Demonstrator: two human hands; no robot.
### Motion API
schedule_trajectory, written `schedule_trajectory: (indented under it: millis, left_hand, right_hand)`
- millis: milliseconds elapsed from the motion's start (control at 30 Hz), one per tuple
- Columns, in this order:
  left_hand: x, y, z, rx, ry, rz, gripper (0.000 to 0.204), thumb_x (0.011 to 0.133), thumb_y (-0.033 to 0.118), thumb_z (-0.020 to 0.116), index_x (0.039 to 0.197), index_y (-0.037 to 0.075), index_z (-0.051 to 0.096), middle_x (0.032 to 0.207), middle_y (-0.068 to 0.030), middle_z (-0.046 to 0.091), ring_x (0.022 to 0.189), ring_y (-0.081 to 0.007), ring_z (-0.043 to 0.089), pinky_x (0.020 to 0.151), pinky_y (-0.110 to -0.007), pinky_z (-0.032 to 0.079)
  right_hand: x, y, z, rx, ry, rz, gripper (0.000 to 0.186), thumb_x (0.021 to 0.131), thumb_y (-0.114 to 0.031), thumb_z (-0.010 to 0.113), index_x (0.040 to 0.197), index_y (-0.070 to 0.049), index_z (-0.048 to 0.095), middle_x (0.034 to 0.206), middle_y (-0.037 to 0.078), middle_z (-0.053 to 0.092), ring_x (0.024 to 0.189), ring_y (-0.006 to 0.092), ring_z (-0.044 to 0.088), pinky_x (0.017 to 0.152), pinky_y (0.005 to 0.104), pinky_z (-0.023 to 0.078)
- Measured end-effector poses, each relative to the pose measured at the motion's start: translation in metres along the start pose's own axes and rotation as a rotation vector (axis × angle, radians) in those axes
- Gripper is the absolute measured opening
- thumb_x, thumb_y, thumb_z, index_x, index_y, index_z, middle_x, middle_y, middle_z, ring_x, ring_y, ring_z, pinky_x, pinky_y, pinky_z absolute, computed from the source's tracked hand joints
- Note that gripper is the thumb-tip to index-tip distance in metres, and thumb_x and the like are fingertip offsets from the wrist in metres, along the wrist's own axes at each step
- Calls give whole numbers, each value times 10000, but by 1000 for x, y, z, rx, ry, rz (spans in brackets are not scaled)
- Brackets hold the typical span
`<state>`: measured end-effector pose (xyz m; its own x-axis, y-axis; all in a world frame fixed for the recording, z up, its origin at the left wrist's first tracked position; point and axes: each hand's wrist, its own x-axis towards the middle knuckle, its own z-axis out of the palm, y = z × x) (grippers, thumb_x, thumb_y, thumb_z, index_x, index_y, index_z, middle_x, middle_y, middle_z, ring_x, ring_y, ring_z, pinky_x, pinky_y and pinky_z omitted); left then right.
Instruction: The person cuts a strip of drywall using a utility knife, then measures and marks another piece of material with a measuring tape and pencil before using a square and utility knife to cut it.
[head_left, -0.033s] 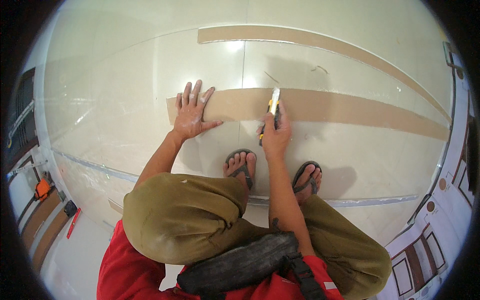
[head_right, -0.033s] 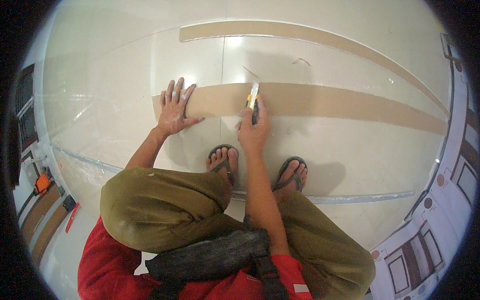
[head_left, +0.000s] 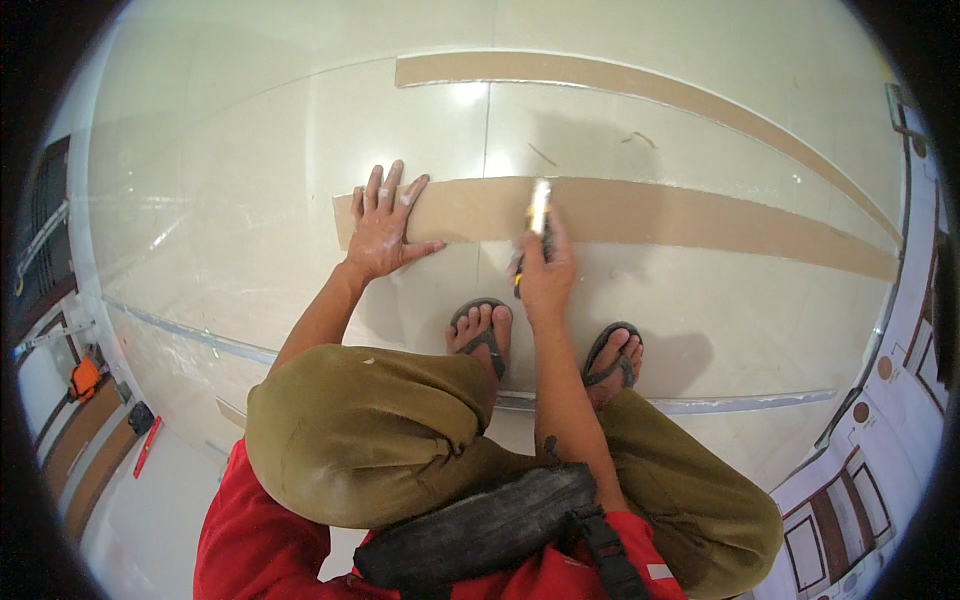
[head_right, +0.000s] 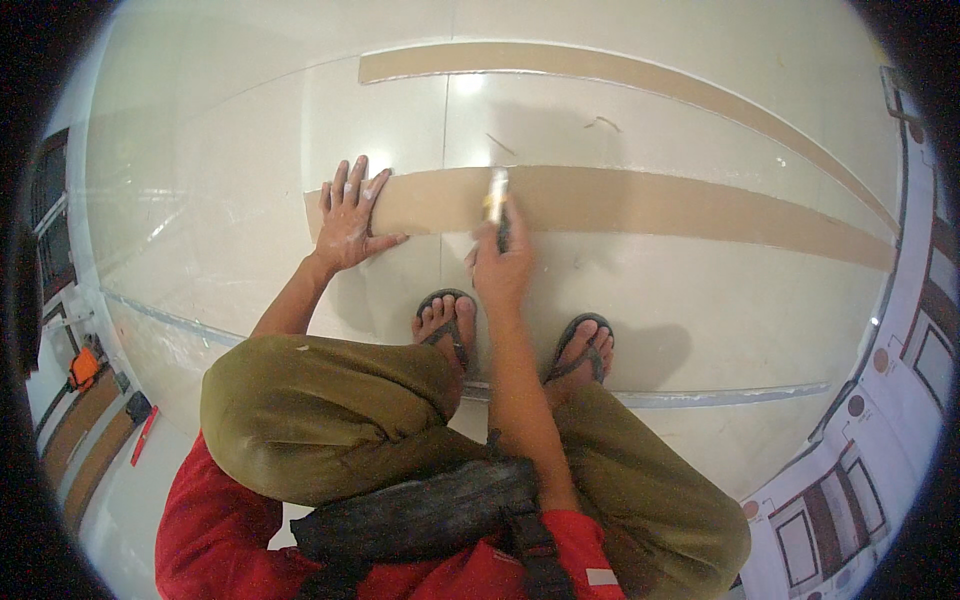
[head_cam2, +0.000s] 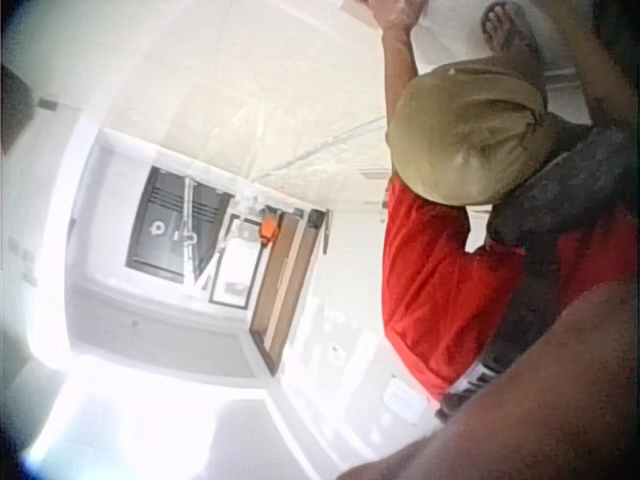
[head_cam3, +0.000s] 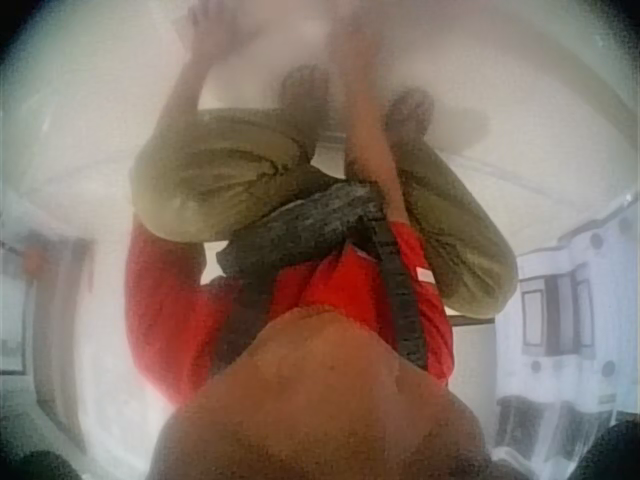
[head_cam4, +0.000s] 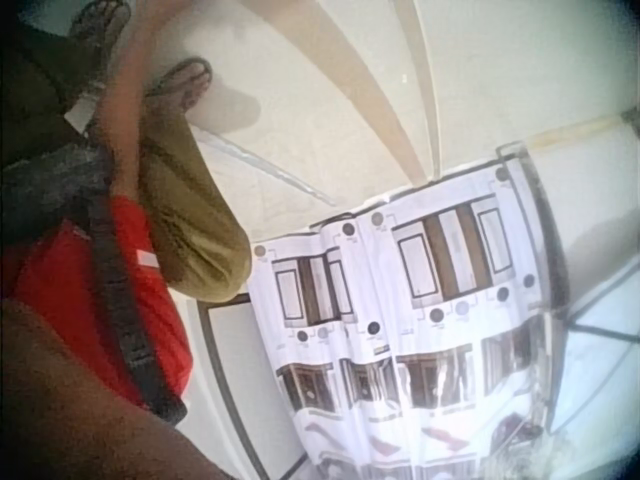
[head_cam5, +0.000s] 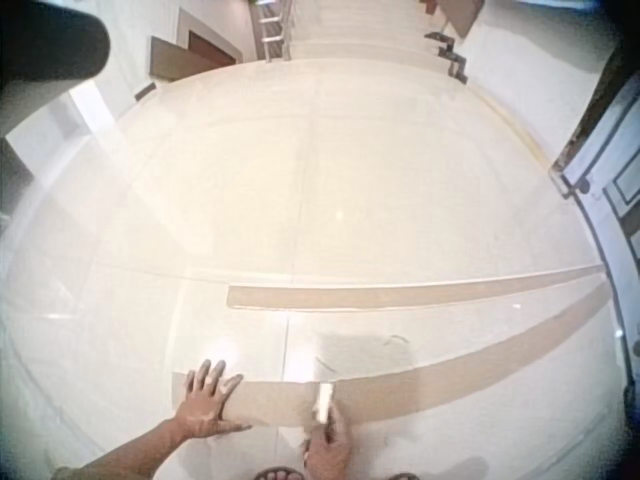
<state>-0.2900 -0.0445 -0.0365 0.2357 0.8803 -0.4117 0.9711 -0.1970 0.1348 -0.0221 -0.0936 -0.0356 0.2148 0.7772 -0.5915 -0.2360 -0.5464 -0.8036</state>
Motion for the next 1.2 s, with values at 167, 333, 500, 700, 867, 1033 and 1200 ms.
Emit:
schedule_trajectory:
  millis: [167, 333, 500, 700, 867, 1033, 1200]
  left_hand:
    - [4, 10, -5, -105, 102, -35, 1026, 824, 763, 743, 1656, 265, 406, 1753, -186, 217, 1617, -447, 135, 1265, -660, 160]
    - [77, 88, -5, -416, 205, 254, 587, 932, 535, 764, 1393, 180, 688, 1386, -141, 633, 1331, -359, 536, 1111, -539, 390]
    - [114, 129, -18, -483, 162, 295, 321, 957, 404, 765, 1087, 111, 772, 1061, -106, 694, 1077, -331, 630, 970, -496, 457]
    - [135, 117, -9, -411, 330, 464, 257, 1007, 317, 720, 1000, 61, 733, 930, -146, 717, 905, -374, 682, 825, -491, 515]
    - [142, 136, -38, -451, 135, 56, 311, 1046, 328, 676, 927, 40, 673, 920, -202, 712, 884, -420, 683, 807, -533, 531]
    - [112, 130, -59, -333, 174, 111, 648, 891, 512, 807, 1273, 30, 602, 1195, -228, 664, 1147, -398, 627, 961, -519, 528]
    - [53, 115, -34, -59, 65, 207, 1116, 714, 515, 943, 1596, 83, 414, 1664, -230, 353, 1517, -435, 362, 1224, -551, 373]
  right_hand:
    - [-16, -11, 1, 12, 29, 34, 536, 1053, -105, 635, 1570, -60, 500, 878, 54, 697, 545, 102, 581, 452, 283, 467]
    - [5, -29, -79, 63, 292, -24, 476, 1062, -118, 625, 1516, -23, 521, 886, 70, 696, 550, 118, 595, 456, 290, 462]
    - [-1, -32, -118, 26, 404, -36, 378, 1088, -152, 623, 1436, -18, 559, 892, 84, 697, 548, 139, 589, 468, 301, 473]
    - [-6, -21, -120, 43, 415, -30, 391, 1089, -155, 625, 1442, -3, 551, 896, 91, 704, 549, 142, 604, 470, 301, 476]
    - [-8, -18, -118, 65, 377, -3, 416, 1084, -160, 628, 1450, 17, 541, 876, 75, 688, 558, 141, 614, 484, 300, 484]
    - [3, -13, -142, 46, 483, 6, 280, 1071, -184, 664, 1265, -2, 577, 841, 43, 648, 571, 133, 615, 500, 295, 496]
    - [9, -15, -139, 176, 577, -103, 192, 1064, -201, 706, 1109, -73, 571, 829, 36, 647, 606, 124, 616, 518, 288, 498]
